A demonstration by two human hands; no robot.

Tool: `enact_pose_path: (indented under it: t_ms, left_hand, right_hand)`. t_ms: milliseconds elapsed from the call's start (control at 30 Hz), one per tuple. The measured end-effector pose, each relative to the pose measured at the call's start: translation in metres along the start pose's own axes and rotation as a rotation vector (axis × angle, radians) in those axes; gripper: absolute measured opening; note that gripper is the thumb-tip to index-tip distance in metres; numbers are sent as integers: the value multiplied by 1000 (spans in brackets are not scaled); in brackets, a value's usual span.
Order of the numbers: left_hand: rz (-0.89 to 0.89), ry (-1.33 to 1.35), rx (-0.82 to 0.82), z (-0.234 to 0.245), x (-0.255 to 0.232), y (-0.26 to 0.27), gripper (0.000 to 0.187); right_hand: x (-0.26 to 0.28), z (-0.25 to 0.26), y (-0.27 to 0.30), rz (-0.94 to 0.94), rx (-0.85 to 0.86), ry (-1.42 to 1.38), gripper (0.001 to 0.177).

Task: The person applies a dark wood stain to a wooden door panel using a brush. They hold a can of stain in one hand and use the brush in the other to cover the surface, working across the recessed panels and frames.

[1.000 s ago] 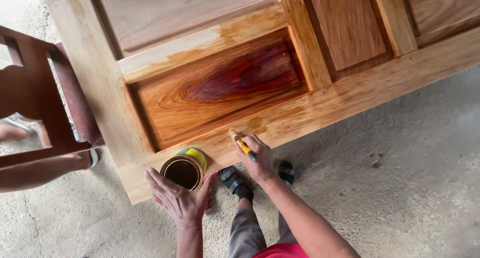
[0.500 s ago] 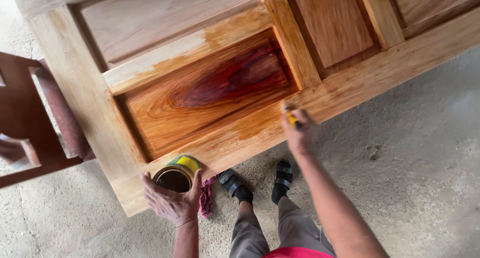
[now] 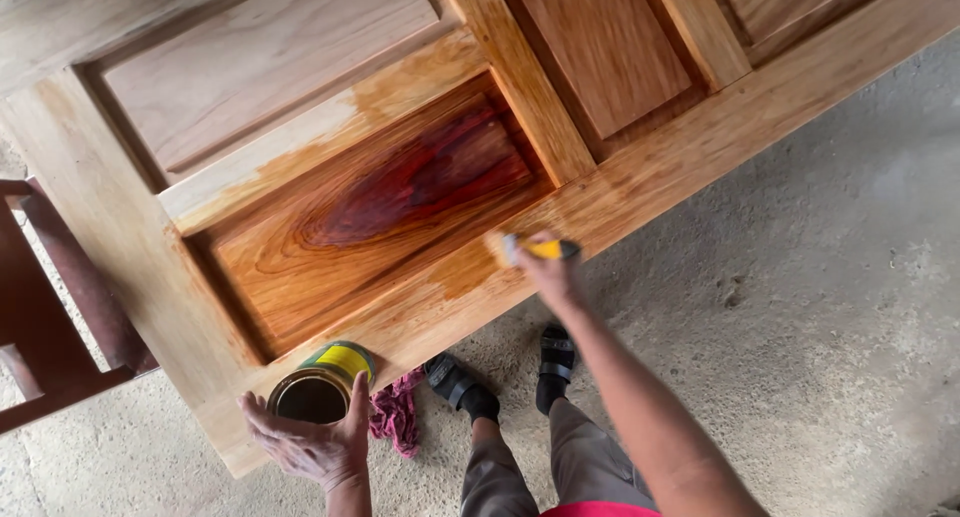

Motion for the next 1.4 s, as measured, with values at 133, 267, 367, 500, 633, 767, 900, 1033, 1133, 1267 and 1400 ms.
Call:
enact_pose_path:
  t_ms: [133,267,367,500,633,767,900,1033,1133,1267,1400]
  left_hand:
    - [-15,-4,-2,1,-1,0,138]
    - [-10,-20,-7,1,-3,-2,137]
    - [-31,-67,8,2,-3,-3,139]
    - [-66,-118,-7,-3,2,-1,139]
    - [-130,-101,-24,-5,6,1,141]
    - [-95,-80,25,-5,8,1,144]
    - [-93,-91,24,-7,9,1,144]
    - [-96,-66,4,-11,14,3,139]
    - [-111,-75,-18,-13,16,3,139]
    - [-122,-82,-19,-19,22,3,138]
    - [-132,-66,-39,-23,27,4,136]
  right_hand:
    - [-27,65,-36,116,-121,14,16]
    - [-19,81,-44,281,-297,158,14]
    - [-1,56,-34,408,-271,148,11]
    - [33,-1,-11,468,-190,315,11]
    - [45,-19,9,556,-132,273,11]
    - [20,15,-6,180,-22,-183,15]
    - [-31,74,-54,-68,-209,-253,12]
    - [-21,113,-59,97,-333,17,15]
    - [-2,98,-33,257,-350,116,11]
    - [26,37,13,235,-128,-15,20]
    - [13,-30,63,492,-37,307,4]
Point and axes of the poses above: each hand's wrist, its own y-axis away from the middle knuckle, its own z-axis out of the back of the hand, x = y × z, the point moved 2 cm from there along -y, towards the middle knuckle, and after that the axes turned 6 degrees about -y, right-handed, at the moved point
